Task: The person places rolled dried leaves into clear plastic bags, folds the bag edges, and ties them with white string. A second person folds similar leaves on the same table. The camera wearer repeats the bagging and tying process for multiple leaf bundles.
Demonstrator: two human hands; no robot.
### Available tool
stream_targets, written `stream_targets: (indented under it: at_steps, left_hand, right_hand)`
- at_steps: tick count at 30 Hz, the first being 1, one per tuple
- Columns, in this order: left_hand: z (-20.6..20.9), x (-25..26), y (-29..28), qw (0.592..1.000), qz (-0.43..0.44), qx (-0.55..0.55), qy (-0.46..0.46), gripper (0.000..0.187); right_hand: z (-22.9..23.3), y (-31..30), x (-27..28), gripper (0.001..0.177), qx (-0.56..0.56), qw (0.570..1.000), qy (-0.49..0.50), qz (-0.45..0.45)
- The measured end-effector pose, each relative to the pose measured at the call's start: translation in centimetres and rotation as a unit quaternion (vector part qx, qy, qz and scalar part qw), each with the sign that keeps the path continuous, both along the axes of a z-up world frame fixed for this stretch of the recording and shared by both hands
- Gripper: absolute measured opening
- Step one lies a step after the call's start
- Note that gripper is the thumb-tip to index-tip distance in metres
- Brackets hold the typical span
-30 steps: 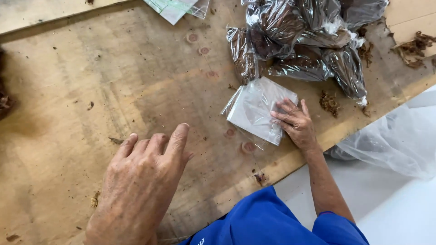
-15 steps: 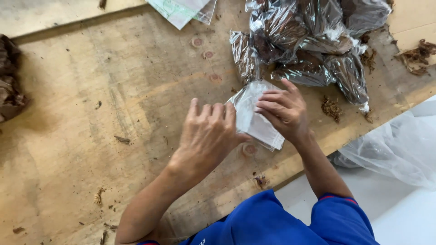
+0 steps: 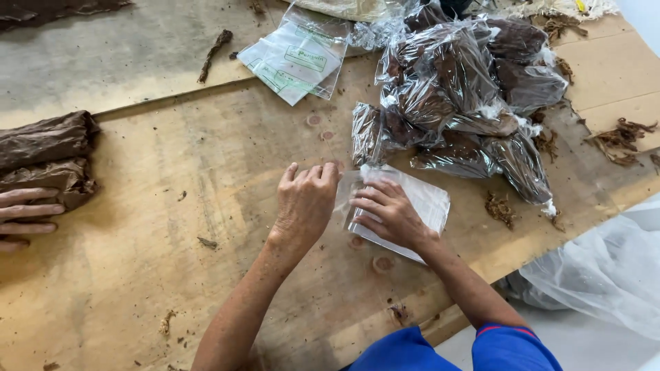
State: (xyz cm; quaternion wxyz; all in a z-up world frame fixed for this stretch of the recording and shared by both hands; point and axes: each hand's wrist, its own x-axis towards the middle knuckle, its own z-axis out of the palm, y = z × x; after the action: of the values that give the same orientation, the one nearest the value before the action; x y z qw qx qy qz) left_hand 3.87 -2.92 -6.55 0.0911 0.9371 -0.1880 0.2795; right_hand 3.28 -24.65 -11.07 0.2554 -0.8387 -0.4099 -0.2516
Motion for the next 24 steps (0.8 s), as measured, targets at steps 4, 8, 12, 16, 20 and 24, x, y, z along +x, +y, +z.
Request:
stream_targets:
  at_steps: [4, 8, 12, 16, 20, 24]
  left_hand:
    - [-0.4, 0.4, 0.2, 1.000, 0.004, -0.020, -0.008, 0.014]
    - [0.2, 1.0, 1.9, 0.998, 0.031, -0.037, -0.036, 0.014]
    - [3.2, 0.6, 5.3, 0.991, 0.097, -0.042, -0.080, 0.017]
    - [4.6, 0.4, 9.6, 0.985, 0.124, -0.086, -0.088, 0.012]
    - [6.7, -0.7, 11.6, 0.977, 0.126, -0.137, -0.108, 0.015]
    - [8.0, -1.6, 12.6, 0.971, 0.117, -0.175, -0.112, 0.012]
  right_hand:
    - [-3.3, -1.3, 1.5, 0.026, -0.082, 0.996, 0.029, -0.011]
    - [-4.0, -2.1, 2.1, 0.023, -0.090, 0.994, 0.044, -0.031]
    - [-5.0, -3.3, 1.7, 0.025, -0.079, 0.994, 0.048, -0.060]
    - [-6.5, -4.4, 1.9, 0.027, -0.098, 0.990, 0.052, -0.083]
    - [-6.9, -4.5, 2.2, 0.028, -0.104, 0.989, 0.053, -0.091]
    - [-6.4, -4.3, 2.0, 0.025, -0.116, 0.985, 0.061, -0.113]
